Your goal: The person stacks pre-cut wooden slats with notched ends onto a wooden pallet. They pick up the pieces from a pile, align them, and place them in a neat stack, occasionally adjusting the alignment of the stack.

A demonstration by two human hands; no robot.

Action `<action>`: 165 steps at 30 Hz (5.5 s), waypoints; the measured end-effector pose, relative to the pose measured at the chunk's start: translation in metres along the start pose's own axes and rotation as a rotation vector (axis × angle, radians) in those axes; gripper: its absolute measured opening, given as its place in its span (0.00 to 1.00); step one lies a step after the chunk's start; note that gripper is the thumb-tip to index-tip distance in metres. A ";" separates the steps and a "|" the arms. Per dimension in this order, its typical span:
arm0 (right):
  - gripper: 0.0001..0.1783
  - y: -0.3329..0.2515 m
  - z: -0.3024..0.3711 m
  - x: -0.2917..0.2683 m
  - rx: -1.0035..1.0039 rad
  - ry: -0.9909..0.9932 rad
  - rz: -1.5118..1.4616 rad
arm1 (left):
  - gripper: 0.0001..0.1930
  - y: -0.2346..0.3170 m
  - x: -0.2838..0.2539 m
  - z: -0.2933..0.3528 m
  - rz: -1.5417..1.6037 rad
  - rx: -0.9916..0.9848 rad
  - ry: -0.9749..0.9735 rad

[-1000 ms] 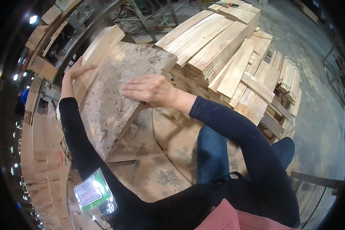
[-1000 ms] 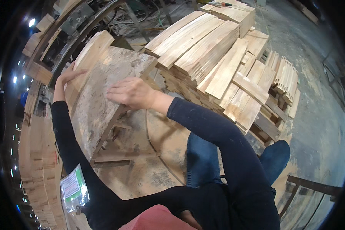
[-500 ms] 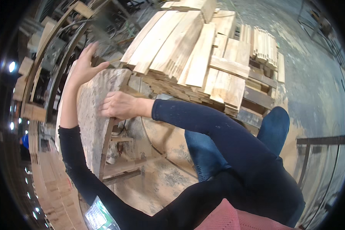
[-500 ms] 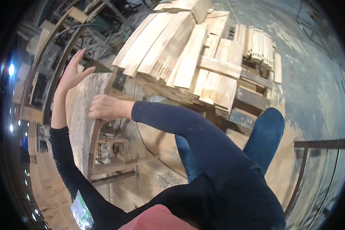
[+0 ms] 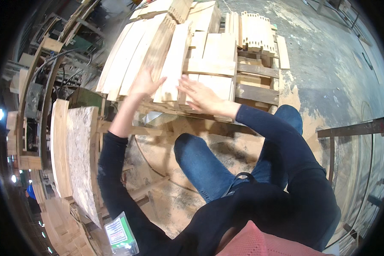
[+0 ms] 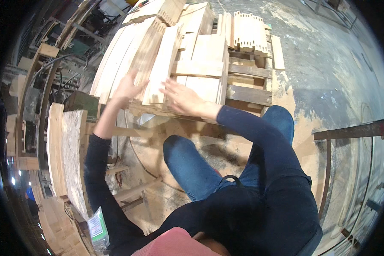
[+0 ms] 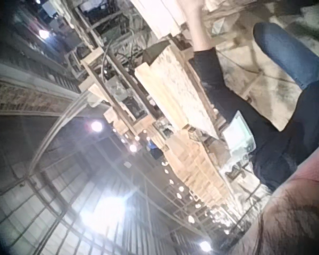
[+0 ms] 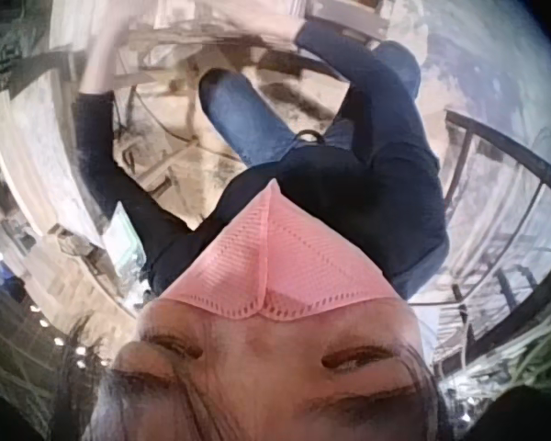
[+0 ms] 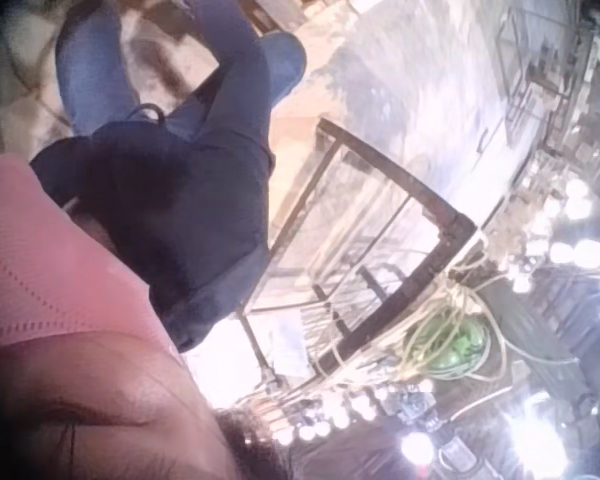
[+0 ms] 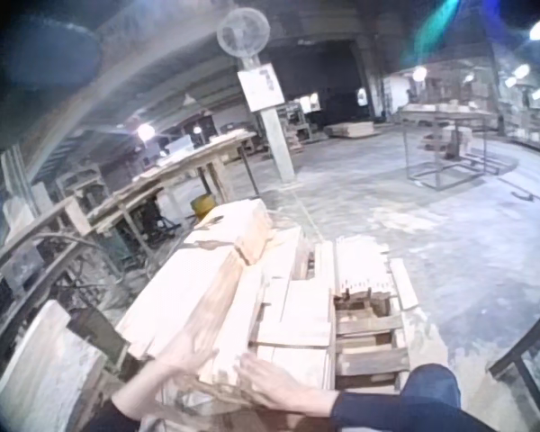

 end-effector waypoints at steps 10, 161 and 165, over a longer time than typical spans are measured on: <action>0.31 0.113 0.092 -0.044 0.383 0.225 -0.039 | 0.35 -0.034 0.143 0.004 -0.447 -0.280 0.192; 0.20 0.276 0.158 -0.150 1.266 0.748 -1.183 | 0.62 0.250 0.391 -0.090 0.124 -0.382 0.028; 0.21 0.276 0.155 -0.145 1.288 0.709 -1.204 | 0.57 0.239 0.394 -0.090 0.154 -0.416 0.072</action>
Point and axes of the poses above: each hand's wrist, its own z-axis away from the middle knuckle, its own x-axis out of the palm, y = z × x, the point moved 3 cm from there along -z, towards the middle knuckle, and after that the axes turned 14 degrees about x, right-handed, at the moved point
